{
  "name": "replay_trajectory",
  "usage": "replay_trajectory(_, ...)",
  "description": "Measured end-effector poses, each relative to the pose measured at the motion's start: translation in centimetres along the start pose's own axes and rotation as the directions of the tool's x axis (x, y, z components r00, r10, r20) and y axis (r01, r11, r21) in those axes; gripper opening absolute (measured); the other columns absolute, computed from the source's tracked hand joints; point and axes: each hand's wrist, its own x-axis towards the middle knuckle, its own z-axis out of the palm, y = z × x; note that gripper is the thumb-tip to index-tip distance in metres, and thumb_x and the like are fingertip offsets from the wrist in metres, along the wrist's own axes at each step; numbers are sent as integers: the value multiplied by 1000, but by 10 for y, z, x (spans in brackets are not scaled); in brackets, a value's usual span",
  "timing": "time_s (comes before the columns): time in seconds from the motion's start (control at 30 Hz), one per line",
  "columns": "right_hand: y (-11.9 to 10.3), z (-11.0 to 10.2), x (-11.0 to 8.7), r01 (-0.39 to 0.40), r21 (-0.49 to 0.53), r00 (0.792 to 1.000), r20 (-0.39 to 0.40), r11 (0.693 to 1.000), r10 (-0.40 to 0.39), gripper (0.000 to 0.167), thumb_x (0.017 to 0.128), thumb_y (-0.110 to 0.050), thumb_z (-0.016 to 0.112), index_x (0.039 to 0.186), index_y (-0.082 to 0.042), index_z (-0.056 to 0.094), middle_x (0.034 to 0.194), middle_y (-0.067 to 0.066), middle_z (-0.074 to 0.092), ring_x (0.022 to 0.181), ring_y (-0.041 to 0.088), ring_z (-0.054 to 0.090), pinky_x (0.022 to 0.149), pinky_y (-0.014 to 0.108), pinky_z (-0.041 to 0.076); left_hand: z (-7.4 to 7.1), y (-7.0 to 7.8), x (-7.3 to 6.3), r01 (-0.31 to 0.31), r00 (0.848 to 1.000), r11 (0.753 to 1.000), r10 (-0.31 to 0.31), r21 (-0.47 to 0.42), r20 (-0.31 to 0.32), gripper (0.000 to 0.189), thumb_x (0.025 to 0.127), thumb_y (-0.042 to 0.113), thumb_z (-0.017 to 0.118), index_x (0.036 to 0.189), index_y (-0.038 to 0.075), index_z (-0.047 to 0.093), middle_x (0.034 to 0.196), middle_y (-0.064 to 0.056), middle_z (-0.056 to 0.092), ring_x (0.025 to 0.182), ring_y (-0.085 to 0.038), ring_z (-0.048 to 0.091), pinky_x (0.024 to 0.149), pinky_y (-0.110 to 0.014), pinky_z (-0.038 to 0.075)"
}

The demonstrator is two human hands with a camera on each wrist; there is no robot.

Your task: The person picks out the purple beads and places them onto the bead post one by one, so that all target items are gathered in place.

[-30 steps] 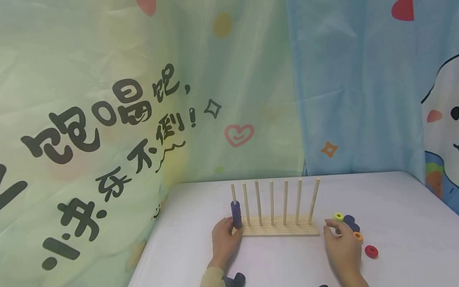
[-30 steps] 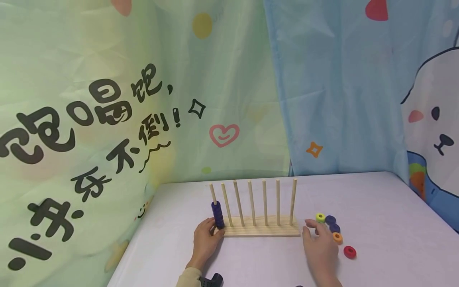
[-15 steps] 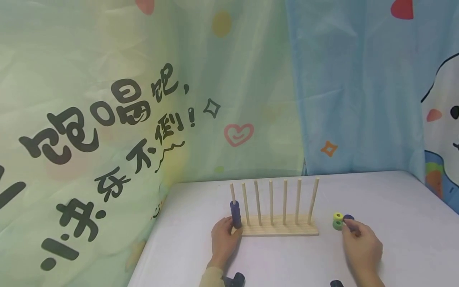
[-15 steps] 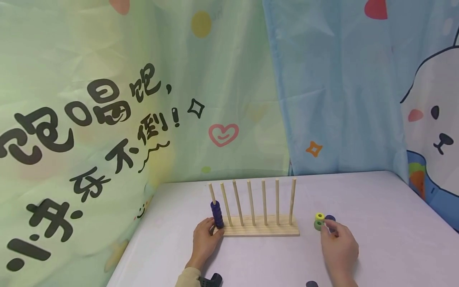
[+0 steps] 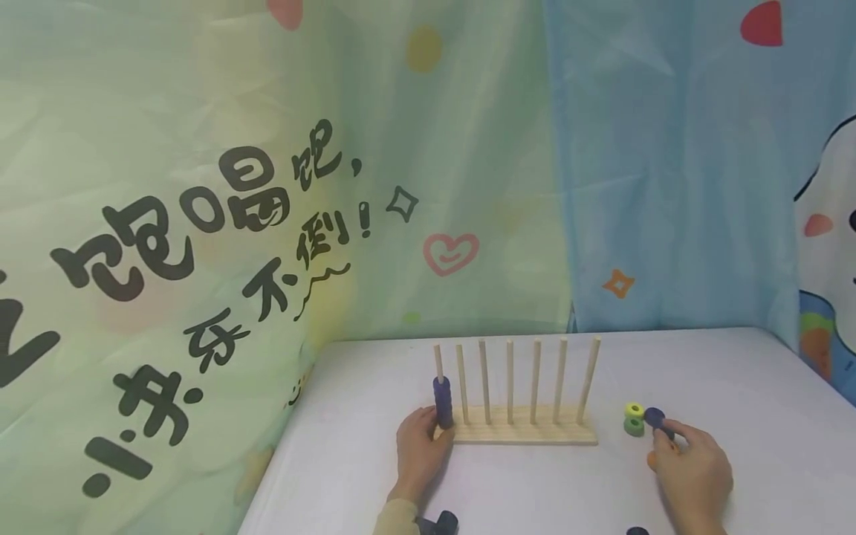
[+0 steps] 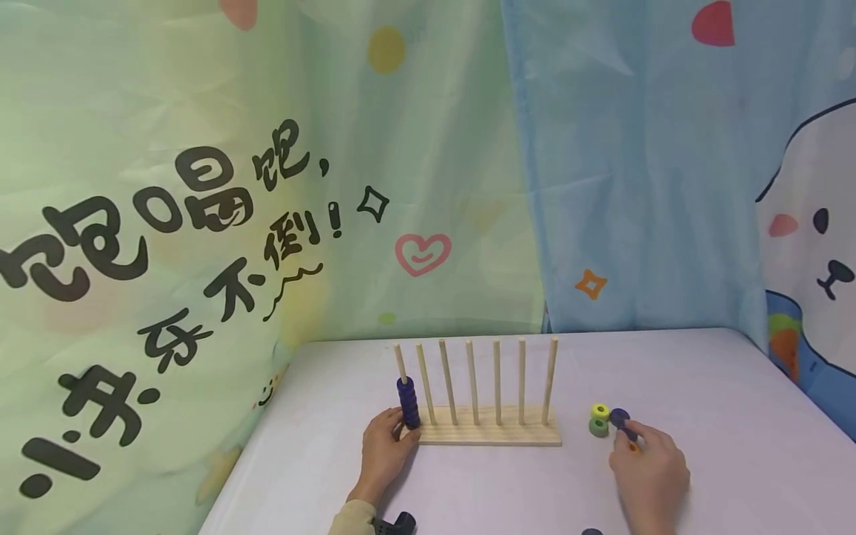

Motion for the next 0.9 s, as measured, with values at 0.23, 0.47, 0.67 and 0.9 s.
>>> replay_trajectory(0.23,5,3,9,-159,-67,982,87,985,165,39,91,-15,59,124,6,59,125,32,55,118,49,47,101,60,36,2,0,0,-2,1000,1000,2,1,2,35,81,23,75,111,7,72,115,-5,70,119,-29,57,108,-52,36)
replay_trajectory(0.47,8,8,12,-147,-91,982,105,985,156,40,91,-15,60,124,8,58,124,33,55,117,50,48,99,61,37,2,-1,0,-16,1000,1000,16,21,-15,35,80,22,75,111,6,71,115,-6,70,118,-31,58,107,-53,37)
replay_trajectory(0.67,12,12,14,-99,-140,984,133,985,117,42,88,-14,62,123,9,58,120,34,57,110,52,51,92,61,40,1,-2,1,-3,1000,1000,3,9,-5,35,81,22,75,112,6,71,116,-5,69,119,-30,57,108,-52,36)
replay_trajectory(0.9,14,13,13,-116,-212,967,201,970,160,46,89,-18,62,128,6,56,120,33,56,106,50,51,89,58,39,1,0,0,-15,1000,1000,15,6,-9,35,79,21,76,111,7,72,114,-5,70,117,-30,58,107,-53,37)
